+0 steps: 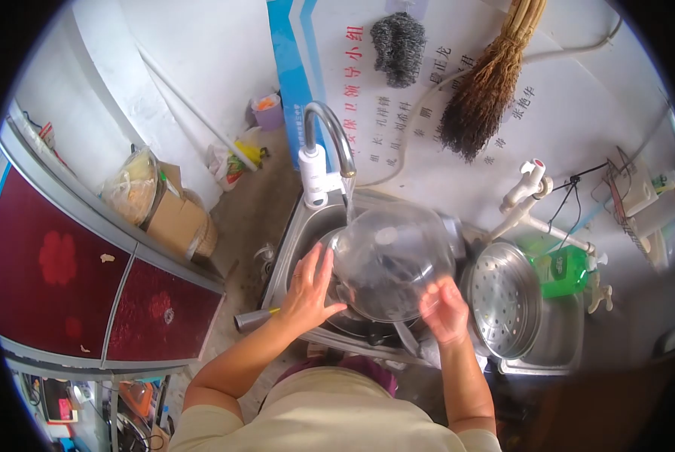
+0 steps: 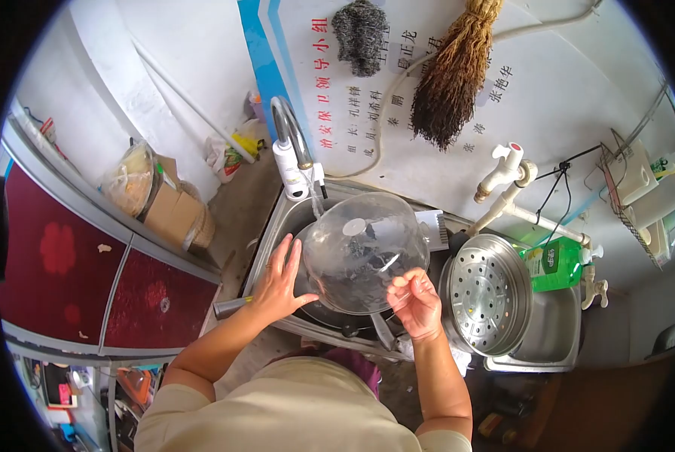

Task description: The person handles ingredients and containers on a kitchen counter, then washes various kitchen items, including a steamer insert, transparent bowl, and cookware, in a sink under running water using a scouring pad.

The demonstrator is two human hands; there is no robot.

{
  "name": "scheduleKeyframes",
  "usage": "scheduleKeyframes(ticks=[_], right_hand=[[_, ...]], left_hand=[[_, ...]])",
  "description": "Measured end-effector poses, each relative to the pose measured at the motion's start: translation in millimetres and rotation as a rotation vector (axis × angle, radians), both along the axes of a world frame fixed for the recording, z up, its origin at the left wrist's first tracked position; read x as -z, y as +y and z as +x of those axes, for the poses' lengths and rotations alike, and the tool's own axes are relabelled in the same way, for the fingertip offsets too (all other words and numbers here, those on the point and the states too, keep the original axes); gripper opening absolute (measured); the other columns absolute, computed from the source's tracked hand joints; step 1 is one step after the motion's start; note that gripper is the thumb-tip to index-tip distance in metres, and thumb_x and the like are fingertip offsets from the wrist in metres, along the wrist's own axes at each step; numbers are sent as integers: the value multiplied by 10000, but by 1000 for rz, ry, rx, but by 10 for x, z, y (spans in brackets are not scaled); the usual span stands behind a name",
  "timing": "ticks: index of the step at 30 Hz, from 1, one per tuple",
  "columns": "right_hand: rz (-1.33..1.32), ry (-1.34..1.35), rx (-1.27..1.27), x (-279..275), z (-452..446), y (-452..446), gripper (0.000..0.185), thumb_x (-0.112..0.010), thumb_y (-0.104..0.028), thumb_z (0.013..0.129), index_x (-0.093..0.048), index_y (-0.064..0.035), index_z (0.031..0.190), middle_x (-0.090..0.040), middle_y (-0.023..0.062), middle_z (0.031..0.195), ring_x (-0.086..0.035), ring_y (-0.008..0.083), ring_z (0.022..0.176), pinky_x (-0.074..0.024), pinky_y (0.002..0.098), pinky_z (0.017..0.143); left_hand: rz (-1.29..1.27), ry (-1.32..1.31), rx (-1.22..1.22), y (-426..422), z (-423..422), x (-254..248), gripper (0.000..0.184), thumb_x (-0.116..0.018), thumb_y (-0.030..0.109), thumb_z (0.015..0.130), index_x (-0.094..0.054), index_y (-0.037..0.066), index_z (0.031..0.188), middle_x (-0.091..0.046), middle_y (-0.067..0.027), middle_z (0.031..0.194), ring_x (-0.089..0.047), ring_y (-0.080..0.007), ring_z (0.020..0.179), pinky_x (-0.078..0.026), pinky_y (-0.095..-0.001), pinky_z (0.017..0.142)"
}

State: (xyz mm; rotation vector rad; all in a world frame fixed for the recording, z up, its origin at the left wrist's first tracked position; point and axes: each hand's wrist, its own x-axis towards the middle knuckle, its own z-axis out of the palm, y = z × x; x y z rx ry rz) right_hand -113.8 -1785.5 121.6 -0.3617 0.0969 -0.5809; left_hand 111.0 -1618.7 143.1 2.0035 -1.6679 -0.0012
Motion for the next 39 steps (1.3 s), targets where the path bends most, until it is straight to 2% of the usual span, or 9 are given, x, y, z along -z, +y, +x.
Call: scheduleKeyframes(ticks=[8,12,20,23,25,27,28,34,39], right_hand=[[-57,67,76,-16,145,-26,95,-523,-163,868,-519,-71,891,-613,101,840,-588,244,758,-459,362,689],[-185,124,238,-224,253,33,109,-520,-192,875,-500,-85,882,-575,61,748,-558,198,676,-438,325,625],[-447,362,429,-559,118,183,271,-480,-274,895,-457,-56,735,-523,71,583,-481,133,467,-393,233,456],[-658,438,355,-545,-14,297,230,-555,-208,860,-461,-52,719,-521,57,549,-483,111,449,-382,219,434],[-989,445,334,-554,-25,375,312,-755,-79,679,-461,-94,577,-508,9,507,-461,81,436,-353,209,416],[-1441,310,284,-580,58,370,378,-807,-176,613,-444,-108,531,-490,1,496,-438,108,401,-330,234,390],[-1587,289,288,-607,113,406,377,-801,-201,606,-443,-111,532,-475,-2,493,-438,120,403,-331,242,391],[-2276,167,245,-698,396,781,293,-697,-278,645,-458,-133,557,-403,-22,515,-470,143,504,-366,262,450],[-2412,142,200,-752,574,1052,128,-646,-206,641,-536,-142,630,-495,-45,613,-507,135,602,-397,274,553]], left_hand=[[-113,187,-82,-65,77,233,693,-637,80,741,-266,3,1320,-339,-245,1288,-442,-348,1121,-383,-413,933],[-118,780,-226,-62,175,133,530,-568,35,795,-355,16,1280,-400,-179,1272,-542,-228,987,-451,-303,834],[-100,1438,-201,215,109,-187,441,-544,69,840,-394,-13,1246,-395,-164,1272,-546,-249,1003,-502,-367,802],[-64,1546,-212,346,14,-335,460,-528,88,852,-362,-35,1263,-362,-172,1302,-522,-257,1034,-494,-367,808],[-48,1622,-212,422,-11,-361,517,-533,169,870,-306,4,1305,-363,-188,1285,-502,-279,1046,-490,-425,809],[-59,1741,-216,502,-57,-434,557,-530,218,878,-265,32,1332,-375,-197,1265,-487,-290,1058,-479,-456,820],[-51,1787,-135,569,-45,-426,677,-538,316,868,-155,79,1374,-352,-199,1271,-436,-296,1107,-450,-502,840],[-120,1818,-63,864,2,-290,819,-582,409,814,-47,206,1401,-162,-201,1376,-388,-358,1167,-445,-547,817],[-113,1694,-166,1130,88,-534,881,-610,207,772,9,247,1397,-197,-194,1303,-412,-347,1116,-466,-520,799]])
